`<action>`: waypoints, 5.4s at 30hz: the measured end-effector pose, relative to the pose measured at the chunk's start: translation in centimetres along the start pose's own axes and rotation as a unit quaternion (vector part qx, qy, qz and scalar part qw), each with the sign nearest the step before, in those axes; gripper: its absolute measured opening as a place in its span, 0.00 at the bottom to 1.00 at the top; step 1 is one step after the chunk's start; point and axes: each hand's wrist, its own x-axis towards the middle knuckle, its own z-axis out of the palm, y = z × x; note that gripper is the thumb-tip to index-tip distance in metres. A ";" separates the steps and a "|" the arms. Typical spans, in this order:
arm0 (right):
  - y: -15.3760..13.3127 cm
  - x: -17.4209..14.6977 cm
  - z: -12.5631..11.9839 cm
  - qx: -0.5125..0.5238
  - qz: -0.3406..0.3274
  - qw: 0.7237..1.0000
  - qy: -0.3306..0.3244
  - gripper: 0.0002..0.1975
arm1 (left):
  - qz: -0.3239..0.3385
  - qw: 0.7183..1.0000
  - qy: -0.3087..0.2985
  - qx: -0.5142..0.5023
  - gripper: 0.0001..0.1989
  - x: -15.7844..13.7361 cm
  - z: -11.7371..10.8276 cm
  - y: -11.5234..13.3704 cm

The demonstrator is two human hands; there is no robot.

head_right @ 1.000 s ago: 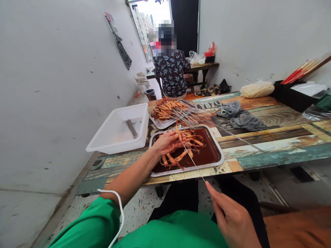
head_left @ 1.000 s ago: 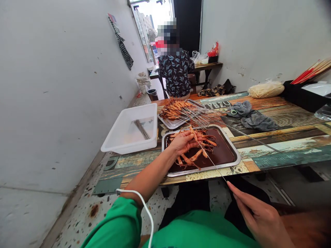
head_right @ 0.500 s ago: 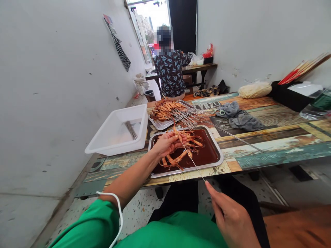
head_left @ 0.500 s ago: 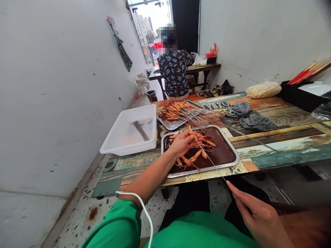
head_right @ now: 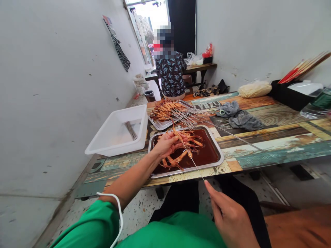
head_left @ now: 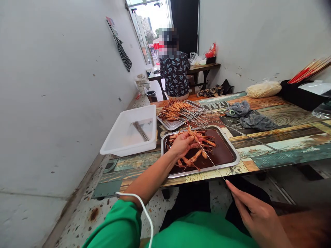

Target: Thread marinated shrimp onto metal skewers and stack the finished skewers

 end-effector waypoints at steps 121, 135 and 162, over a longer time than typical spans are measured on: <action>3.4 3.7 2.3 0.645 0.381 0.643 -0.158 0.22 | -0.068 0.998 0.014 0.014 0.05 -0.2 -0.2 -0.6; 2.2 2.0 2.4 0.146 0.054 0.987 0.031 0.19 | -0.018 0.998 0.057 0.013 0.04 -0.1 0.1 -0.7; 3.4 2.3 2.6 0.328 0.246 0.911 -0.047 0.21 | -0.068 0.997 0.037 0.014 0.06 -0.3 0.1 -0.7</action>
